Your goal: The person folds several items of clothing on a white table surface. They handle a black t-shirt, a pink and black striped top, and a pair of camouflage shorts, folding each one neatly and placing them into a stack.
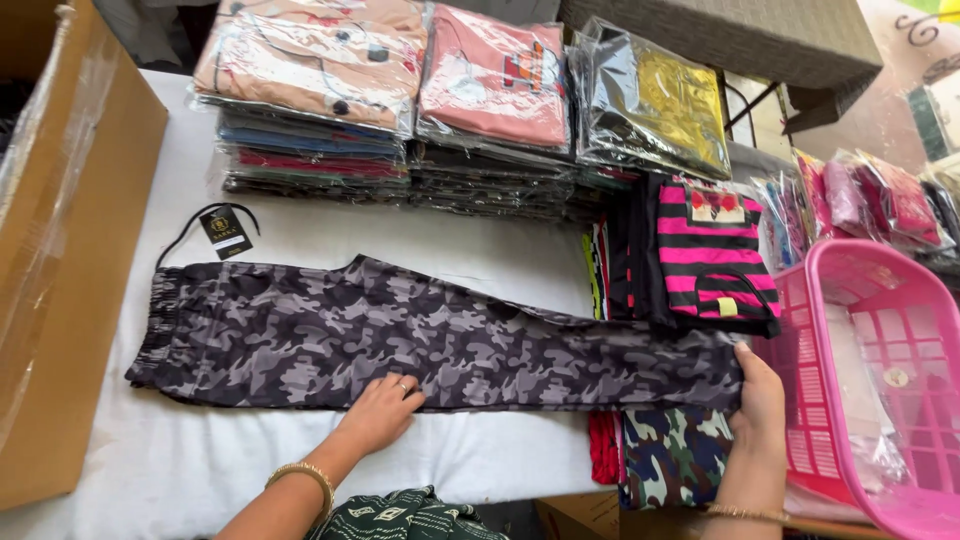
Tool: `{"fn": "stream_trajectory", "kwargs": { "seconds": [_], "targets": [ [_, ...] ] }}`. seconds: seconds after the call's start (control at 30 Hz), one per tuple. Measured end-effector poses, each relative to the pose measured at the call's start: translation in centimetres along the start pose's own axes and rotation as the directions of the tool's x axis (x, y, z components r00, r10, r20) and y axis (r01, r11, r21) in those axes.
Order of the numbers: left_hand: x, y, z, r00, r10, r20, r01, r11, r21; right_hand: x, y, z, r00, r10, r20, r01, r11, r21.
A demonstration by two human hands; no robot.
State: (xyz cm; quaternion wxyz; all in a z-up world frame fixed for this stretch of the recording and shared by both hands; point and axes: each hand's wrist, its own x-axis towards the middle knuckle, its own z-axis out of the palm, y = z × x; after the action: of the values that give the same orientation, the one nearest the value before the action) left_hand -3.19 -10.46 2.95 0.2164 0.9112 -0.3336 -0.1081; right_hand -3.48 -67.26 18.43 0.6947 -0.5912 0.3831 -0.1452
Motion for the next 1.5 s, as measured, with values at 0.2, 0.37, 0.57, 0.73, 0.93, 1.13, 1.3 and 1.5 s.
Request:
{"fn": "stream_trajectory", "kwargs": {
  "seconds": [0.2,0.37,0.57,0.73,0.93,1.13,1.3,1.5],
  "targets": [
    [0.4,-2.6,4.6,0.929,-0.360,0.092,0.344,0.739,-0.579,-8.8,3.5,15.1,0.891,-0.277,0.360,0.363,0.911,-0.196],
    [-0.2,-8.1,2.4,0.762,-0.565,0.316,0.283,-0.148,-0.948,-20.8,1.5,28.8,0.688,0.122,0.715,0.245,0.889,-0.387],
    [-1.4,-11.3,-0.2,0.612,-0.720,0.328,0.231,-0.233,-0.945,-16.0,4.1,26.1,0.769,-0.038,0.638,0.381,0.829,-0.410],
    [-0.7,-10.8,2.2,0.720,-0.694,-0.010,0.347,0.372,-0.861,-11.5,14.8,26.2,0.803,-0.078,0.591,0.427,0.767,-0.478],
    [-0.2,-8.3,0.3,0.803,-0.595,-0.035,0.477,0.676,-0.562,-19.7,22.1,32.3,0.421,-0.072,0.904,0.906,0.076,-0.416],
    [-0.5,-7.7,-2.0,0.759,-0.635,0.147,0.597,0.588,-0.546,-9.3,25.4,25.2,0.601,-0.275,0.751,0.744,-0.151,-0.651],
    [-0.2,-6.7,-3.1,0.780,-0.610,0.139,0.584,0.629,-0.513,-3.3,25.7,18.8,0.792,-0.406,0.455,0.488,-0.026,-0.873],
    [-1.5,-9.1,0.7,0.806,-0.590,0.050,0.465,0.578,-0.670,-4.0,26.3,17.7,0.974,-0.117,0.194,0.223,0.655,-0.722]
  ]
}}
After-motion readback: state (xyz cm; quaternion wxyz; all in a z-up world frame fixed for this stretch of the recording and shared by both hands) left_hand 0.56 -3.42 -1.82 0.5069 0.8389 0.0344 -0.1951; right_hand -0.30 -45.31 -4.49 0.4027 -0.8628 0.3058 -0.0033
